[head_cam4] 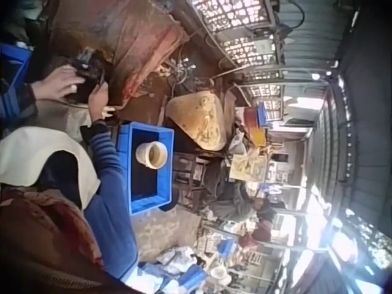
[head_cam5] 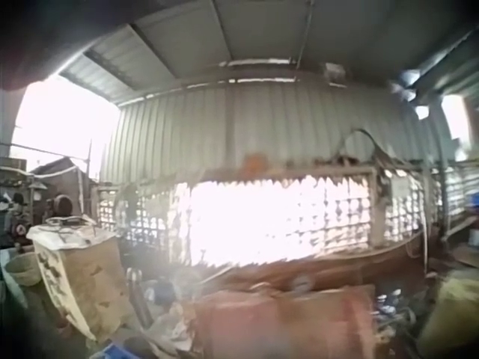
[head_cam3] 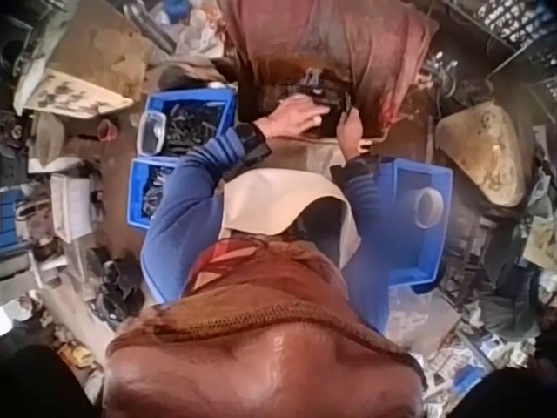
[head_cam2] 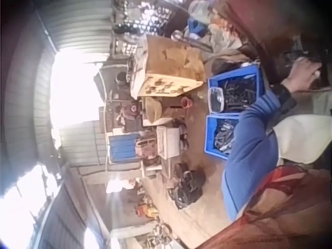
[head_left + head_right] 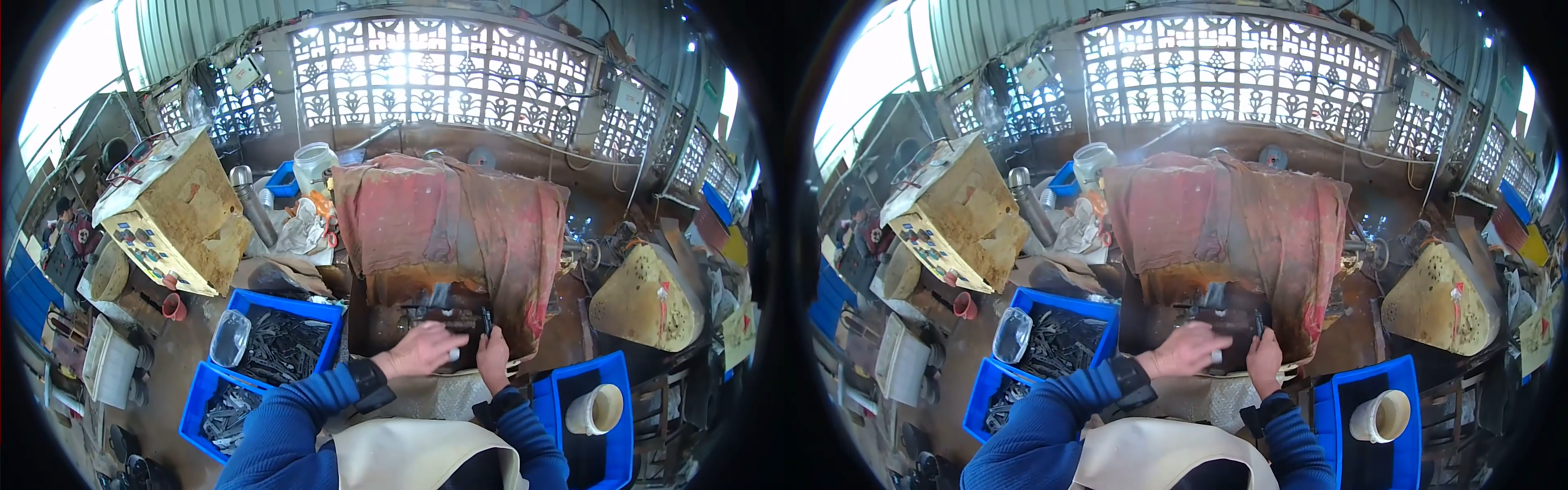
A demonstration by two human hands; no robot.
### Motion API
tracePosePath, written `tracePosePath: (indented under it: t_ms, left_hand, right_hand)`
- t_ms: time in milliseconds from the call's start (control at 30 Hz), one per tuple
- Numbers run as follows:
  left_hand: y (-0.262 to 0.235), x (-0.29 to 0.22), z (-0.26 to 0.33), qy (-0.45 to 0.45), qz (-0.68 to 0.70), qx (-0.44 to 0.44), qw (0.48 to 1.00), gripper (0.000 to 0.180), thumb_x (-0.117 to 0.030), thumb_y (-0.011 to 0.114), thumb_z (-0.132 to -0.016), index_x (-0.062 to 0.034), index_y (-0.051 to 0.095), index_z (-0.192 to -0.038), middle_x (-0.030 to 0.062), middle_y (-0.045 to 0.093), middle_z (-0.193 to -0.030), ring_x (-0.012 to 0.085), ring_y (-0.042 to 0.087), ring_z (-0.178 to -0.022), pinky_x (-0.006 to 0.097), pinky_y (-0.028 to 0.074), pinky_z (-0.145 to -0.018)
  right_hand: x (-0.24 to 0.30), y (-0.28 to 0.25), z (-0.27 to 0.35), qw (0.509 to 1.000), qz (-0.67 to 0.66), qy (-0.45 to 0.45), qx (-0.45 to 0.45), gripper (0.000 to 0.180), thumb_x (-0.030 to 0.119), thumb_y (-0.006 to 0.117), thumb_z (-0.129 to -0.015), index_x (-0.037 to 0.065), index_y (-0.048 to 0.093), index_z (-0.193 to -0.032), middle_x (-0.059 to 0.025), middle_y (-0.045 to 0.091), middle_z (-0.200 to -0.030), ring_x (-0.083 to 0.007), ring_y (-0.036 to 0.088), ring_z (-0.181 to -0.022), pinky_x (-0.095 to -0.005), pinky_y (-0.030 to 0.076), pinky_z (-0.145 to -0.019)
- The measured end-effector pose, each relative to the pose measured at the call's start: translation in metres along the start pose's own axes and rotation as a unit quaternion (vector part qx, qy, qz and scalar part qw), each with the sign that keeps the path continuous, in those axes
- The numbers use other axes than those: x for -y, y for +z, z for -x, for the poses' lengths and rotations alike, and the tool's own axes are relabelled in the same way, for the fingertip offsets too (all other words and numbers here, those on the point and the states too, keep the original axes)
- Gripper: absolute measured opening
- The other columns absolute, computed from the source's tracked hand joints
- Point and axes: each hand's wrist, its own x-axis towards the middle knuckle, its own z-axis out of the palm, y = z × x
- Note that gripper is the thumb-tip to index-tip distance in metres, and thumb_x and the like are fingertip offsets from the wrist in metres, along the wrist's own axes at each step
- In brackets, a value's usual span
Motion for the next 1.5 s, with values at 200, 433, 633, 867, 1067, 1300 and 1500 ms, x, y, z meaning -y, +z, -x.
tracePosePath:
  t_ms: [200,433,633,867,1067,1300,1500]
  left_hand:
    - [-0.002,0.051,-0.059,-0.171,0.086,-0.216,0.957,0.042,-0.012,0.065,-0.083,-0.0089,0.052,-0.124,0.0162,0.064,-0.098,0.0381,0.062,-0.091,0.046,0.049,-0.077]
    - [-0.005,0.137,-0.098,-0.286,0.078,-0.161,0.941,0.040,-0.012,0.070,-0.080,-0.0140,0.053,-0.116,0.0143,0.065,-0.088,0.0298,0.064,-0.079,0.039,0.051,-0.072]
    - [-0.011,0.130,-0.109,-0.315,-0.010,-0.133,0.940,0.043,-0.017,0.073,-0.078,-0.0148,0.053,-0.116,0.0130,0.065,-0.089,0.0318,0.064,-0.085,0.043,0.050,-0.076]
    - [-0.018,0.126,-0.111,-0.314,-0.092,-0.127,0.936,0.047,-0.023,0.073,-0.078,-0.0168,0.054,-0.119,0.0127,0.066,-0.093,0.0339,0.063,-0.092,0.046,0.049,-0.081]
    - [-0.012,0.126,-0.108,-0.363,-0.026,-0.137,0.921,0.047,-0.023,0.073,-0.078,-0.0158,0.054,-0.122,0.0133,0.065,-0.084,0.0349,0.063,-0.082,0.047,0.049,-0.076]
    - [0.009,0.112,-0.069,-0.349,0.109,-0.192,0.911,0.050,-0.016,0.068,-0.082,-0.0094,0.052,-0.129,0.0106,0.061,-0.068,0.0262,0.062,-0.065,0.039,0.050,-0.063]
    - [0.038,0.082,0.015,-0.345,0.177,-0.119,0.914,0.025,-0.016,0.067,-0.084,-0.0082,0.067,-0.107,0.0106,0.060,-0.066,0.0243,0.060,-0.060,0.037,0.049,-0.059]
  right_hand:
    - [0.002,0.001,0.000,0.999,-0.017,-0.017,-0.030,0.020,0.012,0.057,-0.088,0.001,0.052,-0.104,-0.0264,0.061,-0.084,-0.0458,0.059,-0.080,-0.0532,0.046,-0.070]
    - [0.004,0.007,-0.003,0.999,0.006,-0.019,-0.041,0.022,0.012,0.057,-0.088,0.002,0.053,-0.107,-0.0249,0.062,-0.089,-0.0446,0.060,-0.081,-0.0519,0.048,-0.071]
    - [0.002,0.007,-0.003,0.999,0.021,-0.012,-0.040,0.022,0.012,0.057,-0.088,0.002,0.052,-0.108,-0.0237,0.062,-0.092,-0.0441,0.060,-0.082,-0.0515,0.048,-0.071]
    - [0.004,0.009,-0.003,0.999,0.025,-0.009,-0.026,0.023,0.013,0.057,-0.088,0.002,0.051,-0.107,-0.0229,0.062,-0.095,-0.0429,0.061,-0.084,-0.0502,0.048,-0.072]
    - [0.006,0.007,-0.003,0.999,0.017,-0.013,-0.030,0.020,0.012,0.057,-0.089,0.002,0.051,-0.106,-0.0236,0.062,-0.093,-0.0437,0.060,-0.083,-0.0509,0.048,-0.071]
    - [0.004,0.005,-0.002,0.999,0.037,0.005,-0.008,0.025,0.015,0.058,-0.088,0.002,0.051,-0.108,-0.0216,0.063,-0.098,-0.0411,0.062,-0.086,-0.0490,0.050,-0.072]
    - [0.012,0.003,-0.003,0.999,0.032,0.000,-0.005,0.023,0.015,0.058,-0.088,0.002,0.051,-0.106,-0.0220,0.062,-0.095,-0.0419,0.062,-0.084,-0.0497,0.050,-0.071]
